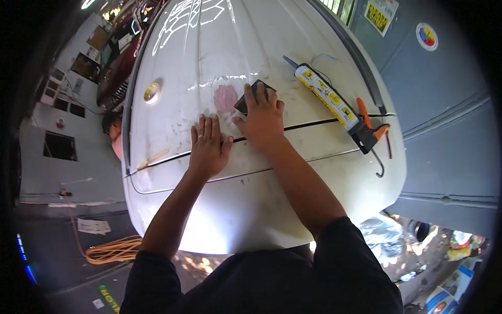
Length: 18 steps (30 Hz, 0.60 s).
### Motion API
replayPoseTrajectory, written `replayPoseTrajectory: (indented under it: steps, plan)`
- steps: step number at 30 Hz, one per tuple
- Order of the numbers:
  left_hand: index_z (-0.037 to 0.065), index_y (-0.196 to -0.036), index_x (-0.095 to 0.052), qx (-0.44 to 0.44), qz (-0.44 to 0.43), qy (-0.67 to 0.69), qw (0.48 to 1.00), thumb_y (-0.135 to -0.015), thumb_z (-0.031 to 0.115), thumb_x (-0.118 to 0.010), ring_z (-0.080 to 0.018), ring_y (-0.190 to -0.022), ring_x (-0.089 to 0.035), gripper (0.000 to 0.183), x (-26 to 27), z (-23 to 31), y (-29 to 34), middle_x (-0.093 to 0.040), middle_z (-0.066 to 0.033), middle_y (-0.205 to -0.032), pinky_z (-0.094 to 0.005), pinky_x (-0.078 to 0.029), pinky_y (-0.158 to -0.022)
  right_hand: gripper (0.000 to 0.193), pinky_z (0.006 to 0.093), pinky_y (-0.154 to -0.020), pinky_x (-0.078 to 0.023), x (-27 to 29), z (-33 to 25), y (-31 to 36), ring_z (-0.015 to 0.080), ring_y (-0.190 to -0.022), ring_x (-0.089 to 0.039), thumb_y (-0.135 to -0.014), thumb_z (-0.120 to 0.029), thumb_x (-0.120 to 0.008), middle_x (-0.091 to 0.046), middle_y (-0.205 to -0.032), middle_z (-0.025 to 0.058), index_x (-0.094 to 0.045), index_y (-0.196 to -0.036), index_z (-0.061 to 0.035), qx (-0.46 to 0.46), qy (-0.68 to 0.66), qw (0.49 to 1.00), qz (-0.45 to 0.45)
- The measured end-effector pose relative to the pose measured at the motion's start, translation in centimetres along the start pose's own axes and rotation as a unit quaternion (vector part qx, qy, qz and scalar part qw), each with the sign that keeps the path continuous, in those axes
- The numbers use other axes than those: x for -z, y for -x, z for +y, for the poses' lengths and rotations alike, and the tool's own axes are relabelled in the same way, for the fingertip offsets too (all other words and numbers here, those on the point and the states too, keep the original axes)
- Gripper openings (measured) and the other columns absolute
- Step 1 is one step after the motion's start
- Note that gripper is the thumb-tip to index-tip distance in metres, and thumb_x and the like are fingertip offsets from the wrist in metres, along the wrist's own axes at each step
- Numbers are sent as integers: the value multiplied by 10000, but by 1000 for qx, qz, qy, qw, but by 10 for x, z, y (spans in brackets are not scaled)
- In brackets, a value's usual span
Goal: Sanding the exterior roof of a white vehicle using a sanding block.
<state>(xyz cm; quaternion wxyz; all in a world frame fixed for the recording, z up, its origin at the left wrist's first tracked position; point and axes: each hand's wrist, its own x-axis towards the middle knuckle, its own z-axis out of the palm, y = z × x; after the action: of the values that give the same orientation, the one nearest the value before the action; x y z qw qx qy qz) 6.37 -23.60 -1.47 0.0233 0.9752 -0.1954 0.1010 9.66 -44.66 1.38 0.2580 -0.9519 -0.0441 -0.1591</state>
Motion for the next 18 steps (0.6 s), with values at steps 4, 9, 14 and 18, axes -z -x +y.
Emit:
replayPoseTrajectory:
  steps: [4, 9, 14, 18]
  plan:
    - [-59, -1724, -316, 0, -83, 1, 997, -1152, 564, -429, -467, -1705, -234, 853, -6, -22, -62, -357, -327, -1764, -703, -167, -1348, 837, 563, -1196, -394, 5, 30, -4, 403, -1525, -413, -913, -423, -865, -476, -1692, 183, -557, -1605, -66, -57, 29, 998, -13]
    - [-78, -1701, -354, 174, -60, -23, 983, -1150, 580, -398, -477, -1706, -210, 859, -13, -57, -164, -353, -290, -1778, -704, -178, -1343, 696, 561, -1180, -413, 4, 26, -9, 393, -1489, -428, -928, -328, -824, -529, -1573, 165, -621, -1539, -63, -78, -22, 995, 51]
    - [-78, -1693, -372, 108, -65, -75, 989, -1163, 568, -397, -511, -1699, -212, 836, -29, -42, -153, -326, -300, -1794, -699, -198, -1343, 457, 541, -1120, -487, 0, 33, -17, 385, -1388, -543, -947, -225, -797, -652, -1398, 155, -723, -1354, -31, -84, -24, 994, 68]
    - [-148, -1674, -352, -36, 42, 63, 996, -1139, 536, -509, -577, -1671, -220, 883, -27, 38, -94, -313, -390, -1761, -662, -179, -1361, 172, 496, -944, -579, 9, 43, -26, 406, -1178, -680, -1004, -109, -665, -755, -1200, 162, -744, -1104, 7, -88, -155, 965, 193]
